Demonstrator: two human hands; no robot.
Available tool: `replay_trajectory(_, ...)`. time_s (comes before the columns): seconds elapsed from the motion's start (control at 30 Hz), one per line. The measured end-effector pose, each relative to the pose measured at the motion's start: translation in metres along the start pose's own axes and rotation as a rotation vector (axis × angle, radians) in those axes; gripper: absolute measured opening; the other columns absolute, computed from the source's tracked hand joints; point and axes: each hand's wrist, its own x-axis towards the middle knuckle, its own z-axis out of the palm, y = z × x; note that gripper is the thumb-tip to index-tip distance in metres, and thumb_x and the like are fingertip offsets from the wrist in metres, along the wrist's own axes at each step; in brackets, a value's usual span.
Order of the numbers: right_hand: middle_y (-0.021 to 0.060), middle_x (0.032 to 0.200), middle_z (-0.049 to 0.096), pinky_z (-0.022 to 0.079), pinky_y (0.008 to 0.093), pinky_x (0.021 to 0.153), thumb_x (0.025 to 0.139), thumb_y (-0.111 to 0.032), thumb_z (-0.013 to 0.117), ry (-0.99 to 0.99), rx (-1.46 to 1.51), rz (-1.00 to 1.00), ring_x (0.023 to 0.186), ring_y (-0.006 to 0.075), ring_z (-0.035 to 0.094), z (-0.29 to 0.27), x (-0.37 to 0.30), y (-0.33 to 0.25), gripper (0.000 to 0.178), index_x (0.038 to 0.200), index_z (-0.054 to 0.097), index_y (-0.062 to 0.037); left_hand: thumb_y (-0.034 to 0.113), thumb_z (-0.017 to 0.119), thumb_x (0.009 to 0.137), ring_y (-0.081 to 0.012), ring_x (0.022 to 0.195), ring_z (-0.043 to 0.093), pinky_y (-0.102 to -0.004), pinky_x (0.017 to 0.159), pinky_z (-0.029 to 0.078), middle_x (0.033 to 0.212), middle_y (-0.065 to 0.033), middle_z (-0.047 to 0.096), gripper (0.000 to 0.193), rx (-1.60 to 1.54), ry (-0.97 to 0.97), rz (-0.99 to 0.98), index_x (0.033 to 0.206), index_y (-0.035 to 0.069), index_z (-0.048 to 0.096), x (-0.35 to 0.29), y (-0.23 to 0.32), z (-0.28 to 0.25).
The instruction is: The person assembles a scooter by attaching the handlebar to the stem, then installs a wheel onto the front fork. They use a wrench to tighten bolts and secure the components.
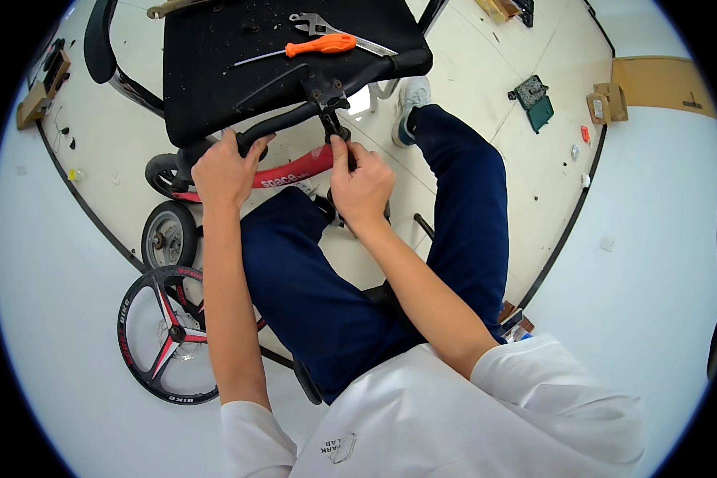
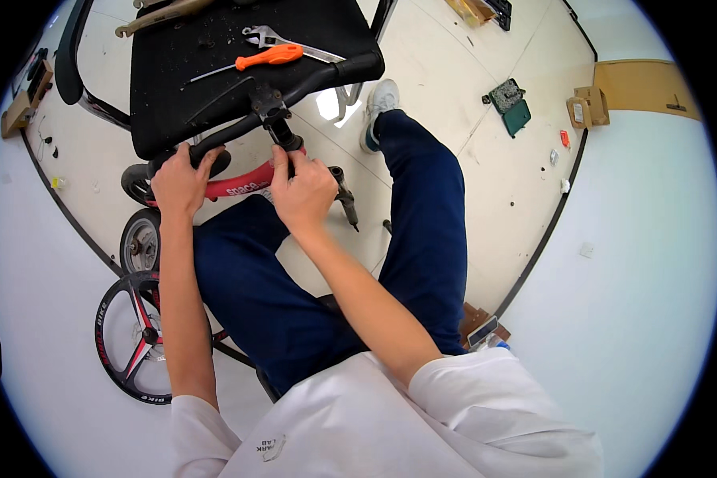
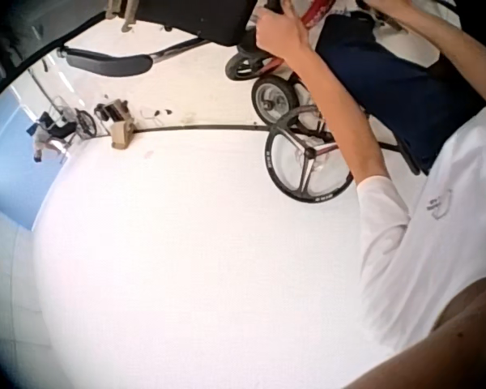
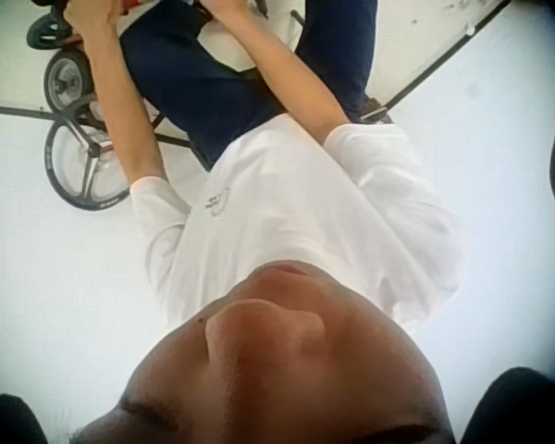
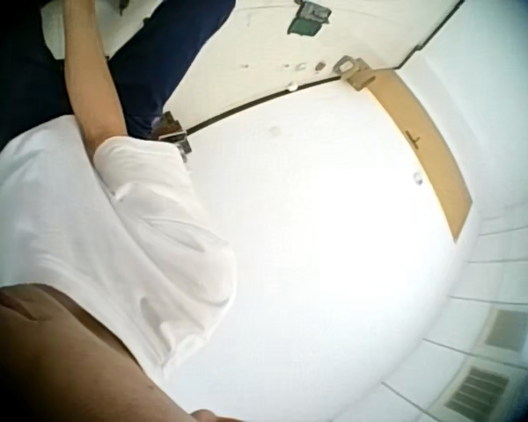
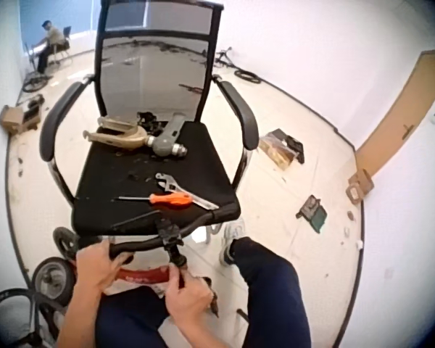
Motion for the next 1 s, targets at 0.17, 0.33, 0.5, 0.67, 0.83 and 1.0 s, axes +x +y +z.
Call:
replay_trajectory(0.17, 0.0222, 0.064, 0.059, 0.044, 0.0424, 0.055, 0.093, -0.026, 0.053, -0.218, 0.289, 0.001, 0.058, 0.0415, 0.057, -0.003, 0.023, -0.007, 0.030, 0.082, 0.061, 0.0017, 0.058, 0.061, 0.081, -0.0357, 0.068, 0.065, -0.0416, 0.060, 0.050, 0.070, -0.0198, 0.064, 0.061, 0.015, -0.062, -0.003, 0.088, -0.003, 0.064, 0.010, 0.001, -0.011)
replay_trajectory(0.33, 0.0216, 0.062, 0.056, 0.043, 0.0410, 0.052, 0.093, -0.017, 0.054, -0.327, 0.341, -0.092, 0.057, 0.0387, 0.057, -0.010, 0.028, 0.000, 0.021, 0.083, 0.057, 0.0018, 0.054, 0.064, 0.080, -0.0360, 0.066, 0.064, -0.0415, 0.058, 0.049, 0.069, -0.0193, 0.064, 0.057, -0.005, -0.058, 0.020, 0.085, -0.002, 0.063, 0.008, -0.004, -0.011)
replay_trajectory(0.5, 0.0224, 0.064, 0.056, 0.043, 0.0411, 0.051, 0.093, -0.015, 0.053, -0.434, 0.333, -0.241, 0.056, 0.0395, 0.055, -0.011, 0.039, 0.009, 0.021, 0.082, 0.053, 0.0025, 0.053, 0.066, 0.079, -0.0359, 0.065, 0.063, -0.0415, 0.057, 0.048, 0.067, -0.0186, 0.063, 0.054, -0.030, -0.059, 0.025, 0.079, -0.001, 0.061, 0.010, -0.005, -0.010)
replay_trajectory(0.67, 0.0210, 0.062, 0.050, 0.042, 0.0374, 0.055, 0.095, -0.019, 0.050, -0.537, 0.443, -0.007, 0.056, 0.0346, 0.049, -0.006, 0.037, 0.005, 0.026, 0.082, 0.053, 0.0032, 0.056, 0.062, 0.081, -0.0389, 0.068, 0.062, -0.0438, 0.060, 0.048, 0.068, -0.0196, 0.062, 0.056, -0.084, -0.090, 0.014, 0.081, 0.000, 0.060, 0.014, -0.009, -0.004)
replay_trajectory(0.83, 0.0136, 0.060, 0.048, 0.038, 0.0340, 0.055, 0.098, -0.031, 0.047, -0.535, 0.476, 0.045, 0.055, 0.0238, 0.046, 0.004, 0.037, 0.011, 0.039, 0.080, 0.054, 0.0030, 0.056, 0.065, 0.079, -0.0371, 0.064, 0.062, -0.0418, 0.058, 0.048, 0.065, -0.0185, 0.062, 0.056, -0.060, -0.077, 0.028, 0.075, 0.000, 0.059, 0.017, -0.012, -0.001)
replay_trajectory(1.0, 0.0054, 0.057, 0.046, 0.036, 0.0332, 0.048, 0.098, -0.036, 0.048, -0.722, 0.718, 0.452, 0.050, 0.0145, 0.044, -0.002, 0.046, 0.015, 0.043, 0.075, 0.052, 0.0006, 0.057, 0.064, 0.079, -0.0368, 0.064, 0.063, -0.0424, 0.059, 0.048, 0.065, -0.0182, 0.062, 0.058, -0.061, -0.095, 0.017, 0.075, 0.000, 0.059, 0.020, -0.010, -0.001)
